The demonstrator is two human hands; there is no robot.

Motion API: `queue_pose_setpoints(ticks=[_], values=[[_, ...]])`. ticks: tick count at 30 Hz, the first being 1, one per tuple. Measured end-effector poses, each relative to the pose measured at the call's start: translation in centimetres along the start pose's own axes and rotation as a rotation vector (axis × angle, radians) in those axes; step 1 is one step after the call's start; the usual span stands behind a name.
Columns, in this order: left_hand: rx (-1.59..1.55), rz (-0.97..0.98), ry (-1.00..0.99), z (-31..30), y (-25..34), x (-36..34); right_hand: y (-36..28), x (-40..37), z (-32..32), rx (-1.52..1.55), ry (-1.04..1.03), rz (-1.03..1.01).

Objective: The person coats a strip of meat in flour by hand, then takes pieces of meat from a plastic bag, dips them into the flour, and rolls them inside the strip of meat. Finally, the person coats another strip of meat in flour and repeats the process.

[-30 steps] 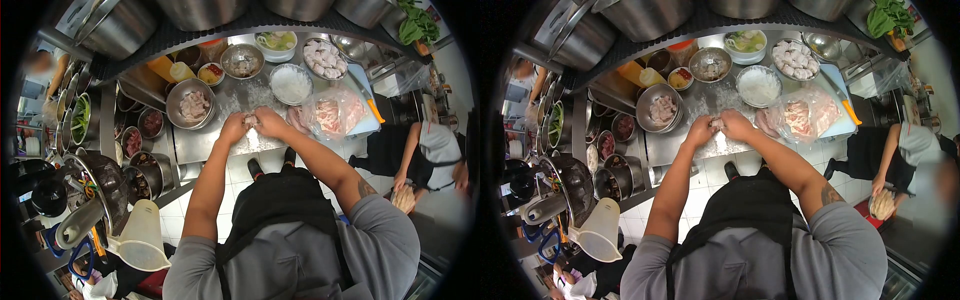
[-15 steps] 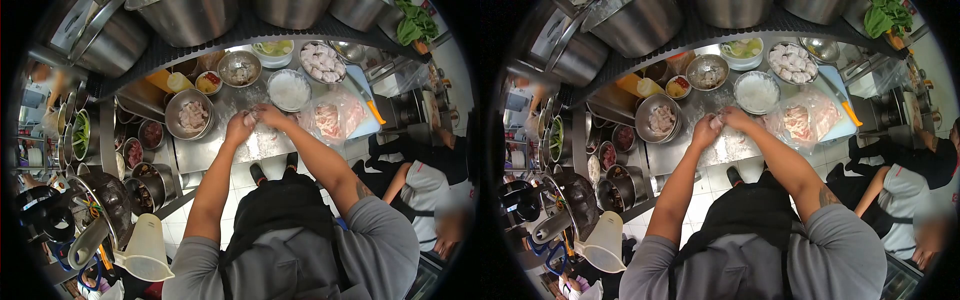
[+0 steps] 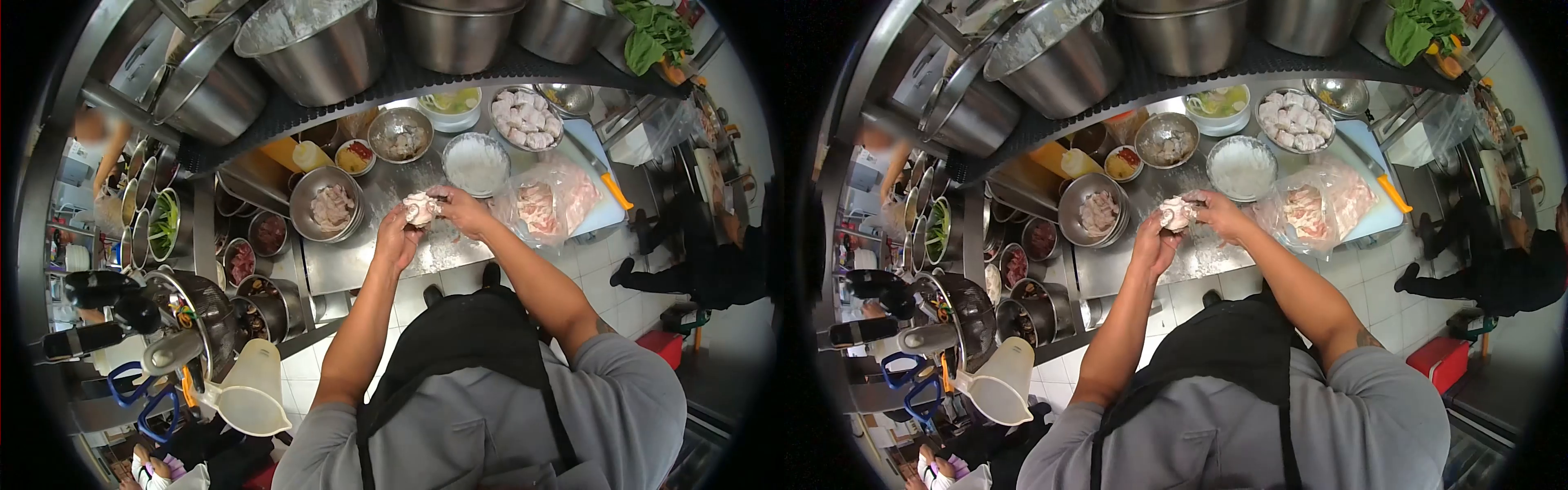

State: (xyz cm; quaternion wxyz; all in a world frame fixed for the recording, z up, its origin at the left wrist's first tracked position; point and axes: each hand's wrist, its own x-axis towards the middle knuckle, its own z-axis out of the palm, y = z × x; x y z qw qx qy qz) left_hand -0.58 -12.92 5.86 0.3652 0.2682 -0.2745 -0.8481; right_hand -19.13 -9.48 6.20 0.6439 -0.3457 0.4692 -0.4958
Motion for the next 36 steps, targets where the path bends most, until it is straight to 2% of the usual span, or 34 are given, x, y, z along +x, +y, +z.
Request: queue_pose_setpoints(ticks=[2, 6, 11, 14, 17, 20, 22, 25, 29, 32, 35, 36], values=[[0.016, -0.006, -0.031, 1.3, 1.0, -0.7, -1.6, -0.9, 0.7, 0.019, -0.051, -0.082], [0.482, -0.027, 0.069, 2.0, 3.1, -1.1, -3.0, -1.0, -0.2, -0.064, -0.105, -0.126], [0.819, -0.064, 0.013, 5.3, 5.0, -2.2, -4.0, -0.7, -1.8, -0.324, -0.210, -0.160], [0.601, -0.052, 0.072, 4.3, 3.1, -1.5, -4.9, -0.3, -1.9, -0.359, -0.159, -0.138], [0.430, 0.112, 0.107, 6.3, 1.9, -2.0, -6.6, -1.0, -2.7, -0.215, -0.157, -0.072], [0.373, 0.203, 0.172, 7.1, 0.2, -1.6, -6.8, -2.9, -3.2, -0.440, -0.292, -0.318], [0.328, 0.213, 0.208, 8.0, -0.6, -1.6, -7.7, -3.7, -3.5, -0.553, -0.241, -0.218], [0.338, 0.100, 0.313, 9.0, -1.2, -1.2, -8.0, -4.2, -4.5, -0.617, -0.257, -0.213], [0.419, 0.053, 0.330, 9.5, -3.1, -0.4, -7.9, -4.6, -5.8, -0.706, -0.259, -0.265], [0.259, -0.002, 0.345, 10.7, -3.0, -0.5, -7.4, -4.5, -7.0, -0.833, -0.211, -0.386], [0.505, 0.058, 0.324, 10.2, -4.7, 0.2, -7.0, -4.1, -7.9, -0.860, -0.215, -0.435], [0.479, 0.062, 0.362, 10.9, -4.8, 0.3, -7.0, -3.8, -8.2, -0.854, -0.228, -0.435]])
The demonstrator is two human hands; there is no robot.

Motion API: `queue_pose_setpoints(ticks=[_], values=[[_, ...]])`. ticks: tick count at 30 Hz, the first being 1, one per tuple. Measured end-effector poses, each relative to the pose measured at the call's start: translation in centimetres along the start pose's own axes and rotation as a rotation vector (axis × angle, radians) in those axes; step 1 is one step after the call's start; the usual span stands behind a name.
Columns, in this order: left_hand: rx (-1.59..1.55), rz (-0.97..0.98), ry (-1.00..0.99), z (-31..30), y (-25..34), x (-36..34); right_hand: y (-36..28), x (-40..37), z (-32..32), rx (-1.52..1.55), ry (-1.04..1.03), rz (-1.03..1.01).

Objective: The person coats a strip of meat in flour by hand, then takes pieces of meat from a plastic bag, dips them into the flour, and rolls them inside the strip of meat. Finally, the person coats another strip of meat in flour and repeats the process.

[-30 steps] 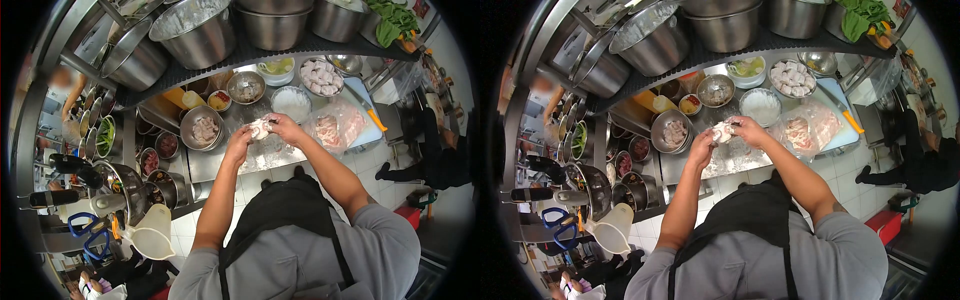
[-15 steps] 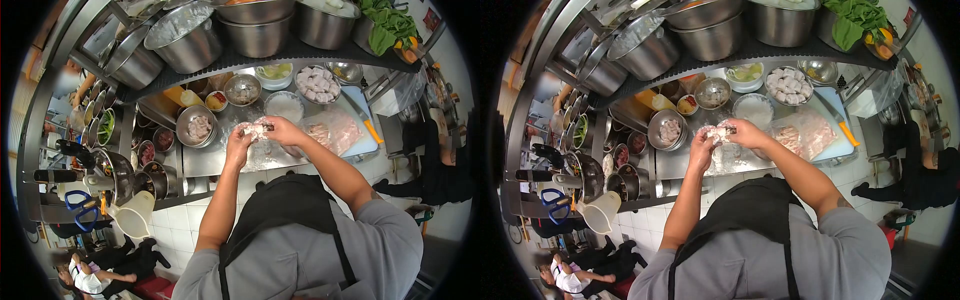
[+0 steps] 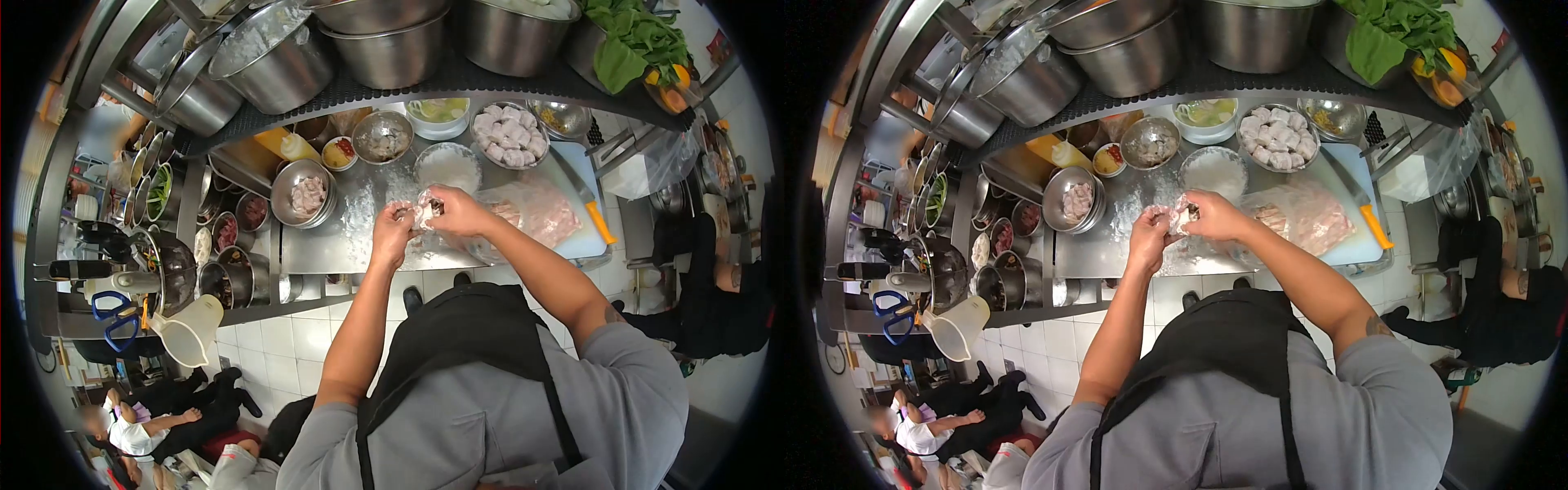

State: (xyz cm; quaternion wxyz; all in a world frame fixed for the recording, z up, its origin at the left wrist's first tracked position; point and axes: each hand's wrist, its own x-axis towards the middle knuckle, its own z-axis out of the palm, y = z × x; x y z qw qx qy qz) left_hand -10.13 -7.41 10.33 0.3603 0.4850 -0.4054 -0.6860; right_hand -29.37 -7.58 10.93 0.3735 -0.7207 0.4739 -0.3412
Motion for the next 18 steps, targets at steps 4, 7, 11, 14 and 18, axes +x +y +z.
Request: queue_pose_setpoints(ticks=[4, 7, 11, 14, 18], values=[[0.029, 0.051, 0.214, 1.0, 0.3, 1.0, 2.8, 1.8, -1.8, 0.017, 0.032, 0.095], [0.099, 0.107, 0.282, -0.8, -1.0, 1.0, 8.2, 4.8, -3.1, -0.193, 0.108, 0.225], [0.111, 0.055, 0.259, -2.6, -2.8, -1.5, 15.2, 6.5, -2.0, -0.609, 0.002, 0.106], [0.110, 0.032, 0.304, -3.7, -5.1, -3.9, 13.8, 7.6, -2.9, -0.641, -0.205, 0.196], [0.059, 0.005, 0.378, -5.1, -6.9, -6.8, 13.9, 9.0, -3.2, -0.590, -0.271, 0.264]])
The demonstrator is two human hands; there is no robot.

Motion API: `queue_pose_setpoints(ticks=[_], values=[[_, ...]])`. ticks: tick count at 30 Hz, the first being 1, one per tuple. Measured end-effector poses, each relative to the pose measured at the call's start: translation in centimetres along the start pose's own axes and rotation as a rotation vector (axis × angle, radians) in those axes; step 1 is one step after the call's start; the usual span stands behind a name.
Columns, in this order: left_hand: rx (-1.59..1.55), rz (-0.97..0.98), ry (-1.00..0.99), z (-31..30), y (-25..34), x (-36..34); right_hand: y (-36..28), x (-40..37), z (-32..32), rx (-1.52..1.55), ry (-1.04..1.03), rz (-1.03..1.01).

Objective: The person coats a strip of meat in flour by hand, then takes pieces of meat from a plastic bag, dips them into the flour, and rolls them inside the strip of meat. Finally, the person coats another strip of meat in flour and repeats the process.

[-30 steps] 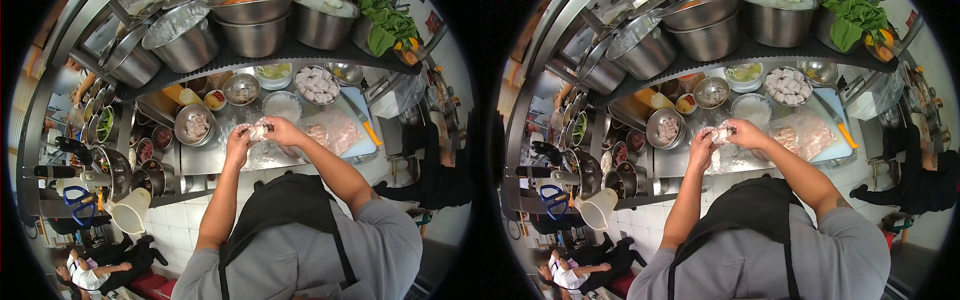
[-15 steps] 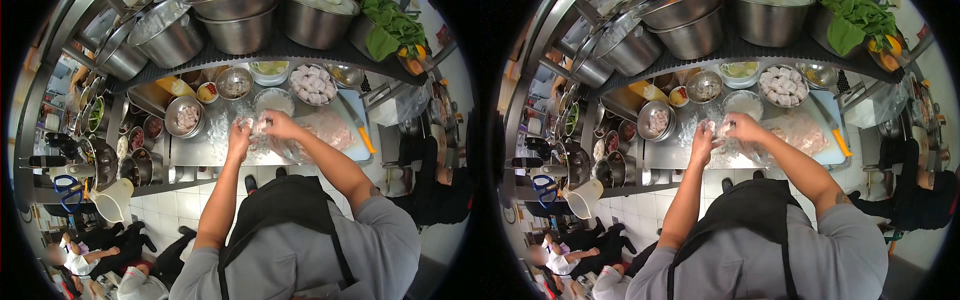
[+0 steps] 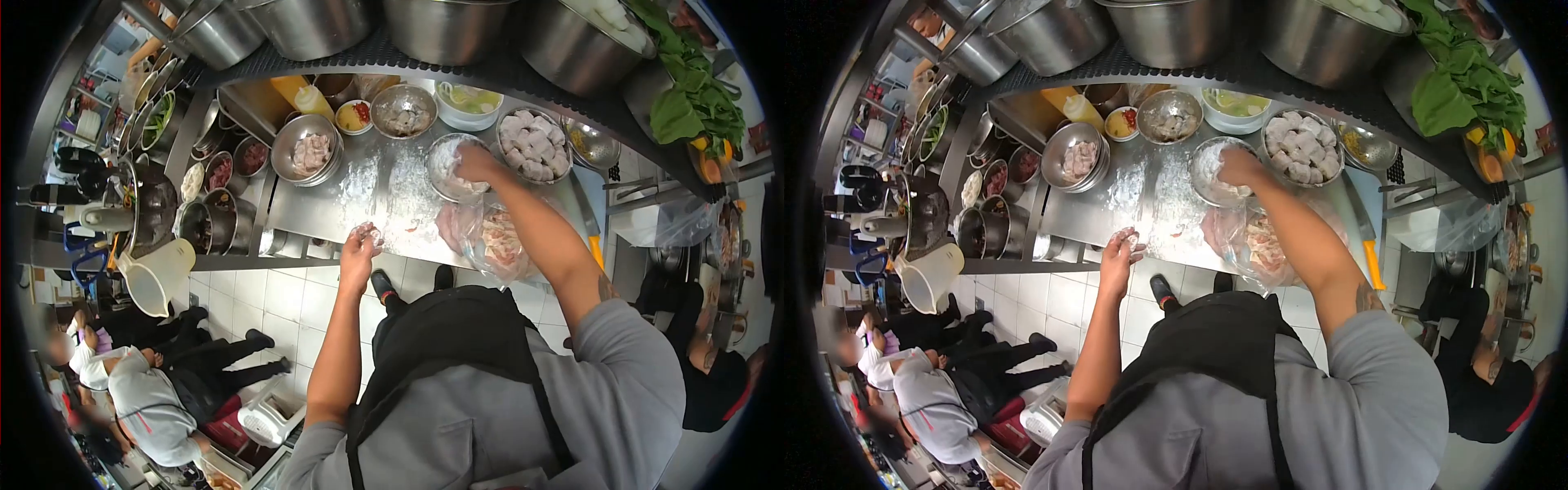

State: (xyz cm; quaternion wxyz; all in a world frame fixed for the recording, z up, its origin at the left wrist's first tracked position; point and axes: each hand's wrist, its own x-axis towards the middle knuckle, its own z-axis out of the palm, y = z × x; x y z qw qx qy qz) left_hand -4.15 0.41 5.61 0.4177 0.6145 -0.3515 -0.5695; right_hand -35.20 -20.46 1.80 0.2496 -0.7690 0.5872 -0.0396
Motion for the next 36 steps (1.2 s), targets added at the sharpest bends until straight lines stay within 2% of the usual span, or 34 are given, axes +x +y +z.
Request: queue_pose_setpoints(ticks=[1, 4, 7, 10, 13, 16, 19, 22, 25, 28, 34, 36], values=[[0.003, -0.007, 0.011, -0.3, -0.1, -0.4, -0.2, 0.7, 0.3, -0.167, -0.172, -0.049], [-0.031, 0.002, 0.052, -0.8, -0.4, -1.4, -1.0, 0.2, 0.9, -0.274, -0.090, -0.155], [-0.068, 0.021, 0.082, -1.7, -0.6, -2.5, -1.5, -0.9, -0.5, -0.318, -0.068, -0.352], [-0.079, 0.015, 0.105, -2.1, -0.8, -3.2, -1.3, 0.6, 0.0, -0.237, -0.172, -0.115], [-0.076, 0.001, 0.106, -2.3, -1.3, -3.2, -1.4, -0.3, 0.2, -0.292, -0.056, -0.247], [-0.045, 0.020, 0.099, -2.3, -1.6, -3.4, -2.1, -1.3, -0.4, -0.277, 0.012, -0.257], [-0.061, 0.027, 0.097, -2.3, -1.3, -3.2, -2.7, -0.7, -0.9, -0.337, -0.208, -0.195], [-0.090, 0.026, 0.117, -1.8, -0.6, -3.0, -2.1, -1.2, -0.1, -0.347, 0.018, -0.336], [-0.079, 0.054, 0.121, -1.8, -0.4, -2.9, -1.9, 0.0, 0.1, -0.292, -0.167, -0.171], [-0.091, 0.058, 0.119, -1.7, -0.8, -2.7, -1.8, -0.3, 0.5, -0.291, -0.078, -0.285], [-0.049, 0.042, 0.099, -1.6, -1.1, -2.7, -2.1, 0.1, 0.0, -0.307, -0.203, -0.184], [-0.068, 0.049, 0.099, -1.4, -1.3, -2.5, -1.9, -0.6, -0.2, -0.338, -0.123, -0.256]])
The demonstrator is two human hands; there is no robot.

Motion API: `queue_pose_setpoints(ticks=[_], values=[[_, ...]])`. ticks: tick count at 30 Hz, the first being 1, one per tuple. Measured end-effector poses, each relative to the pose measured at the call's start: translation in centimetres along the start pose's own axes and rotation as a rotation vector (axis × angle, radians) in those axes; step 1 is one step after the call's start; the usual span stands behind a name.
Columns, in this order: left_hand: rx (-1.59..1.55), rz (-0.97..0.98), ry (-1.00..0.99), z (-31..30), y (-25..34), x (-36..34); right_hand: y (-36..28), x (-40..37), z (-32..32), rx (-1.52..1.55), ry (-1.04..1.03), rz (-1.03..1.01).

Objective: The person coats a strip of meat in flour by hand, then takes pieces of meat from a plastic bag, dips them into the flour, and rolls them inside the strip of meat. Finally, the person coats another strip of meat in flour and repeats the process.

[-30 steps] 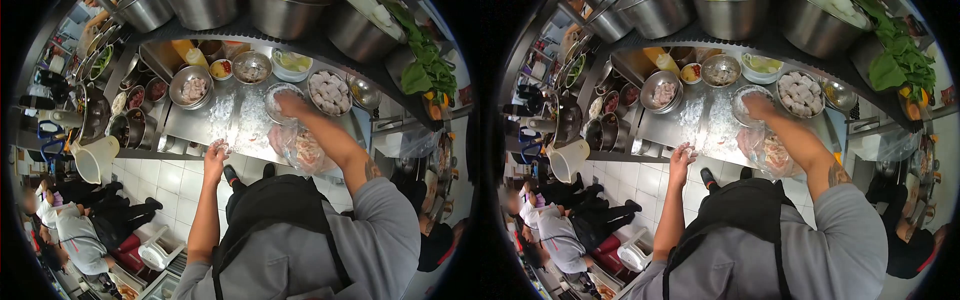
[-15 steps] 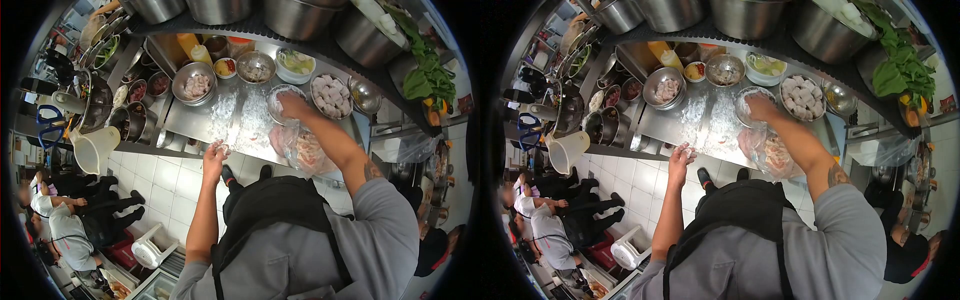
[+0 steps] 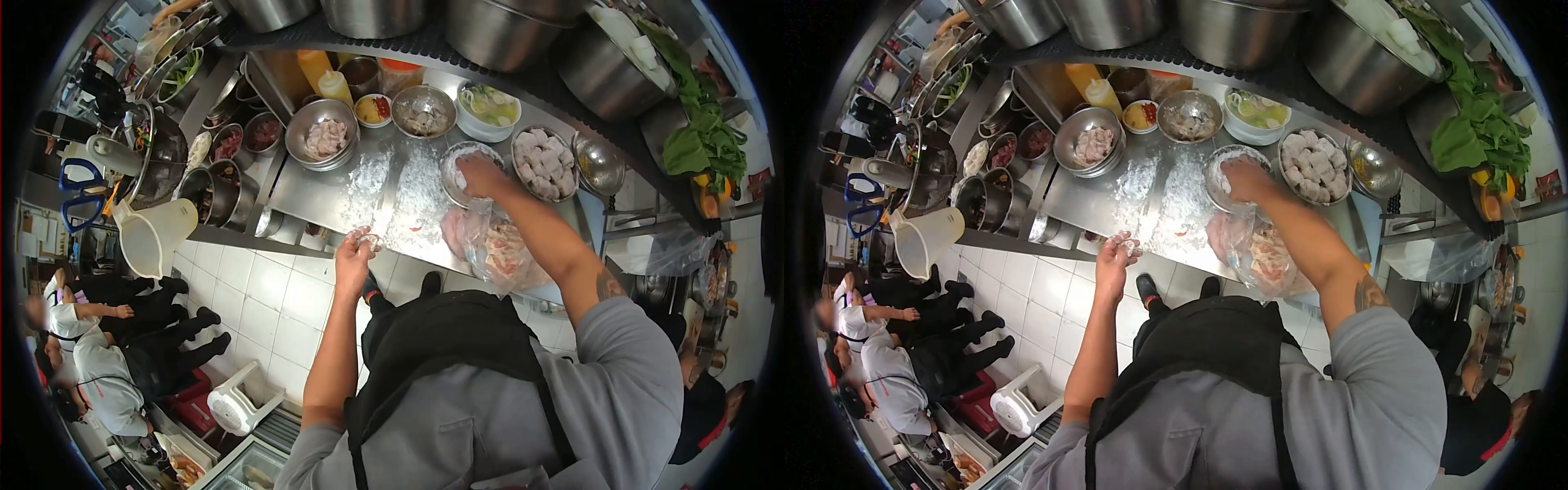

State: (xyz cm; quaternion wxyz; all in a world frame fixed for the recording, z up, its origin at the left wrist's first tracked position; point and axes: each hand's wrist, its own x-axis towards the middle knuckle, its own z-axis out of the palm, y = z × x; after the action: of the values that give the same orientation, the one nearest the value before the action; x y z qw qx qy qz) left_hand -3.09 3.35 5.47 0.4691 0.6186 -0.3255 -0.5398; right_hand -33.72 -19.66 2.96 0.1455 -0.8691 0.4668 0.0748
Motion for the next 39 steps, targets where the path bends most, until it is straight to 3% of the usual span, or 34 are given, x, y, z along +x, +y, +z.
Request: queue_pose_setpoints(ticks=[4, 7, 10, 13, 16, 17, 20, 21, 24, 25, 28, 29, 31, 34, 39], values=[[-0.003, 0.018, -0.016, 0.6, 0.1, 0.6, 0.2, 0.0, 0.3, 0.033, 0.081, -0.108], [0.013, 0.185, 0.003, 3.5, 0.6, 2.6, 0.8, 0.3, 0.4, 0.109, -0.010, -0.002], [0.157, 0.321, -0.042, 8.1, 3.2, 5.2, 2.9, 0.9, 1.0, 0.329, 0.231, 0.069], [0.373, 0.396, -0.090, 13.8, 3.1, 10.3, 2.1, -0.8, -3.1, 0.928, 0.151, 0.296], [0.101, 0.056, -0.227, 18.5, 5.0, 12.1, 0.8, -2.6, -5.7, 0.936, 0.217, 0.291], [-0.074, -0.134, -0.299, 19.6, 5.7, 12.0, 1.3, -2.3, -5.1, 0.813, 0.274, 0.296], [-0.316, -0.182, -0.431, 20.7, 4.3, 13.9, -0.2, -4.7, -7.8, 0.629, 0.288, 0.254], [-0.362, -0.200, -0.440, 20.6, 5.2, 13.3, -0.7, -5.8, -9.3, 0.640, 0.188, 0.263], [-0.498, -0.232, -0.506, 20.4, 6.8, 11.9, -1.7, -9.4, -11.1, 0.655, 0.320, 0.016], [-0.508, -0.242, -0.576, 20.1, 4.8, 13.7, -0.6, -8.9, -9.4, 0.456, 0.421, -0.083], [-0.607, -0.226, -0.778, 19.2, 2.5, 16.1, -1.2, -9.8, -9.0, 0.433, 0.383, -0.017], [-0.625, -0.242, -0.713, 19.5, 2.0, 16.1, -1.2, -9.6, -9.0, 0.468, 0.371, -0.029], [-0.656, -0.271, -0.580, 20.4, 6.7, 11.3, -1.3, -9.5, -9.2, 0.447, 0.384, -0.055], [-0.556, -0.172, -0.561, 20.2, 6.1, 11.5, -1.9, -9.6, -9.3, 0.466, 0.480, -0.085], [-0.643, -0.154, -0.557, 20.2, 6.1, 11.3, -2.8, -9.6, -9.4, 0.522, 0.583, -0.085]])
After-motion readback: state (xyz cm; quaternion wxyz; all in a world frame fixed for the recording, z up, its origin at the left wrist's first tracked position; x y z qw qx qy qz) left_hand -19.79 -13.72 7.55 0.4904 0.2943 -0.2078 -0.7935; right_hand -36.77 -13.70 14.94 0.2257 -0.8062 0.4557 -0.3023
